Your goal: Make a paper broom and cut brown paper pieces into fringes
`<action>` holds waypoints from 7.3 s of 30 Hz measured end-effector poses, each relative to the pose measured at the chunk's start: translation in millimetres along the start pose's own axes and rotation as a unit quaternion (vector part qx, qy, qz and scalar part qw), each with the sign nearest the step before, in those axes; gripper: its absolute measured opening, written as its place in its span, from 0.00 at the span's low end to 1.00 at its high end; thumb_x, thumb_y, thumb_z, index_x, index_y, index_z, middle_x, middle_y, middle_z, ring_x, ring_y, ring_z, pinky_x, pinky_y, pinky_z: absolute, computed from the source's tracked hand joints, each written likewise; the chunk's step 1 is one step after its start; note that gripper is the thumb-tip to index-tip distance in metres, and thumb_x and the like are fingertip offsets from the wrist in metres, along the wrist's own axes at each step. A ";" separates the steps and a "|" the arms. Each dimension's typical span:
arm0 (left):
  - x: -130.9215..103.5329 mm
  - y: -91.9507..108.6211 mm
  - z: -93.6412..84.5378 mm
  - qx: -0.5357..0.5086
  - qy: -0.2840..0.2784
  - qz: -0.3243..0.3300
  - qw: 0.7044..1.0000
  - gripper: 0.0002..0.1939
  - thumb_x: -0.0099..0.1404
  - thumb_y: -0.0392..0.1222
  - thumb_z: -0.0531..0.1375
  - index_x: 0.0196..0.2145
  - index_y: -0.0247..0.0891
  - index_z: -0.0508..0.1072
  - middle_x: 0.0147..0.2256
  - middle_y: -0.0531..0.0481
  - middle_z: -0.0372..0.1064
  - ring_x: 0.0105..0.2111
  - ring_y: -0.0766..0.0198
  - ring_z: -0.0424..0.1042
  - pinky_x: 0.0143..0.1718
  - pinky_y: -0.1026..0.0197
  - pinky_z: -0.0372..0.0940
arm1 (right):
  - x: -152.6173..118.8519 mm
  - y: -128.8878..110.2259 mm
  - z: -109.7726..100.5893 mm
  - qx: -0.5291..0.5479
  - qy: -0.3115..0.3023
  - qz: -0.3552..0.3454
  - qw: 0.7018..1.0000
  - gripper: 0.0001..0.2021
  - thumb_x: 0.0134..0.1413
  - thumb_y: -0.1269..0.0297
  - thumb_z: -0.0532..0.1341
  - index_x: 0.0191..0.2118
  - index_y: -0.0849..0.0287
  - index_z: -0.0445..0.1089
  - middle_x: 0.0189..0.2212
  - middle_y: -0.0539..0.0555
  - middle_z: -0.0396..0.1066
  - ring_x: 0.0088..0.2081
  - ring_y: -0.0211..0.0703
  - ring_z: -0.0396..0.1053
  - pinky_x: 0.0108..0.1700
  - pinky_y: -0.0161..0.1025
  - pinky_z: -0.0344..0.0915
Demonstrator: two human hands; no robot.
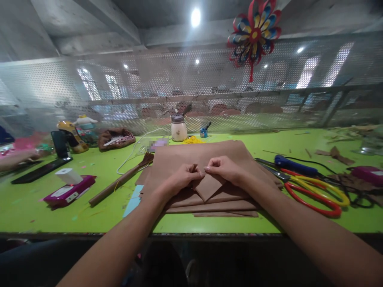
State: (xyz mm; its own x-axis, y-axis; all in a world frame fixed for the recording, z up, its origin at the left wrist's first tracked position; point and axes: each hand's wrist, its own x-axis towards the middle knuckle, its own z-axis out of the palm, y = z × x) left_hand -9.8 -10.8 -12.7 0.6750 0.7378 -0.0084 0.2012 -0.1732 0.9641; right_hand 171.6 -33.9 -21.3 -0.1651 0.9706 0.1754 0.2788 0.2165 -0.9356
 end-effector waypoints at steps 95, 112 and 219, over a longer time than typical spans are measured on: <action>5.8 4.4 -2.3 0.252 0.074 0.056 0.963 0.20 0.54 0.53 0.54 0.17 0.32 0.63 0.16 0.57 0.50 0.19 0.72 0.48 0.20 0.67 0.46 | -33.0 -6.8 -7.9 -0.609 -0.021 -0.311 0.729 0.08 0.53 0.75 0.51 0.27 0.62 0.64 0.27 0.56 0.64 0.30 0.42 0.56 0.32 0.38 0.53; 1.8 2.5 -3.6 0.263 0.013 0.046 0.964 0.21 0.54 0.52 0.56 0.31 0.29 0.74 0.26 0.49 0.69 0.25 0.67 0.61 0.26 0.66 0.56 | -30.7 -10.4 -14.0 -0.225 -0.001 -0.092 0.970 0.15 0.46 0.66 0.58 0.43 0.61 0.68 0.35 0.55 0.71 0.34 0.40 0.67 0.37 0.36 0.62; -5.6 7.1 1.2 0.013 0.004 0.026 1.000 0.18 0.50 0.52 0.61 0.31 0.32 0.68 0.20 0.56 0.60 0.17 0.75 0.56 0.17 0.70 0.50 | -26.1 -17.9 -4.7 -0.225 -0.071 -0.103 0.966 0.18 0.52 0.54 0.52 0.25 0.64 0.68 0.18 0.47 0.60 0.22 0.33 0.55 0.24 0.31 0.51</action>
State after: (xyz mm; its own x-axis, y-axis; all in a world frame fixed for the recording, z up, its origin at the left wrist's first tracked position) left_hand -11.3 -17.0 -6.1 0.6787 0.7331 0.0438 0.1846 -0.2280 0.9560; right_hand 175.4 -62.6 -7.6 -0.3802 0.8844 0.2706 0.6035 0.4589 -0.6521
